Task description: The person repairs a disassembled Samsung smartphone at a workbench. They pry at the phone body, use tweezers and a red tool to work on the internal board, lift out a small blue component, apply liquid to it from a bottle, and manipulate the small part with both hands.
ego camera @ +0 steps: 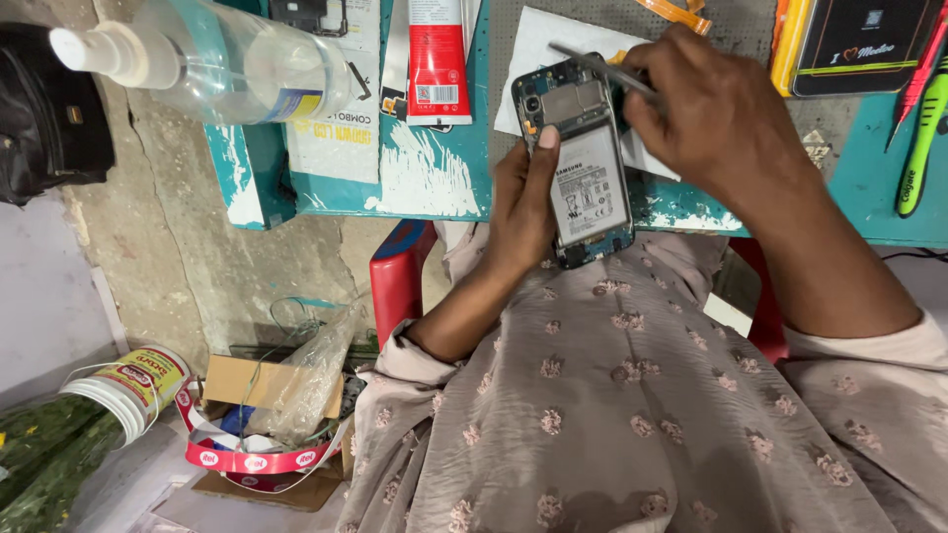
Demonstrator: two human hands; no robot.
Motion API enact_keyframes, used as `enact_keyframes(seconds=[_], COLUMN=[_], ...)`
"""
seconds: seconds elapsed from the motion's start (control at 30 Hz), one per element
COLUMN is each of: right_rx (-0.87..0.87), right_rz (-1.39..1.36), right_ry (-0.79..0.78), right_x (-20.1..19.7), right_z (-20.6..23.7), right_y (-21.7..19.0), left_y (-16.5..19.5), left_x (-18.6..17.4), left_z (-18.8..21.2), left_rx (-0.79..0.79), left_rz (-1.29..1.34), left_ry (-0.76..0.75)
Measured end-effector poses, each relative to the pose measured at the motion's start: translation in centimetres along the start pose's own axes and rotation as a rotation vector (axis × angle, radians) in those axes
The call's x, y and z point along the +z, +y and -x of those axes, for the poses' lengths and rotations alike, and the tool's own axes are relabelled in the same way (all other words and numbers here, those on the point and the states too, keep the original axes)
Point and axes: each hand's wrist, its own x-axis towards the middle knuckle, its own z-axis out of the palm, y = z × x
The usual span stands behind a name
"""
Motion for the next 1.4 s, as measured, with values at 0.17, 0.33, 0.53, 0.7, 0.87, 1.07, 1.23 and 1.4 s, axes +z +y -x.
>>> enact_keyframes(seconds=[0.17, 0.33, 0.53, 0.7, 0.87, 1.07, 1.23, 1.4], right_rx=[0.089, 0.051, 0.028, 0.058, 0.031, 0.048, 0.061, 0.138], right_rz=[-0.077, -0.118, -0.137, -0.104, -0.093, -0.112, -0.167, -0.322], right_ry=[0.019, 0.072, 0.047, 0.037, 0.054, 0.062, 0.131, 0.157], right_x=[1.2, 0.4, -1.1, -1.9, -2.1, -2.0, -1.4, 0.6], right_z=[0.3, 0.2, 0.0, 0.4, 0.7, 0.9, 0.8, -1.0], right_y=[1.6, 1.7, 1.7, 1.6, 1.4, 2.4, 2.0, 0.5], left_y=[-0.2, 1.2, 5.8, 9.7, 11.4, 11.8, 11.5, 8.8], left_x=[-0.8, -1.5, -2.1, -1.8, -1.1, -1.1, -2.1, -3.7], left_z=[-0.3, -0.5, -0.9, -0.6, -0.2, -1.1, -1.5, -1.0], left_rx=[-0.028, 0.003, 0.093, 0.301, 0.487, 0.480, 0.385, 0.244], left_rz=[0.025, -0.093, -0.425, -1.067, -1.281, -1.327, -1.164, -0.630], left_ry=[0.029, 0.000, -0.060, -0.076, -0.154, -0.167, -0.068, 0.119])
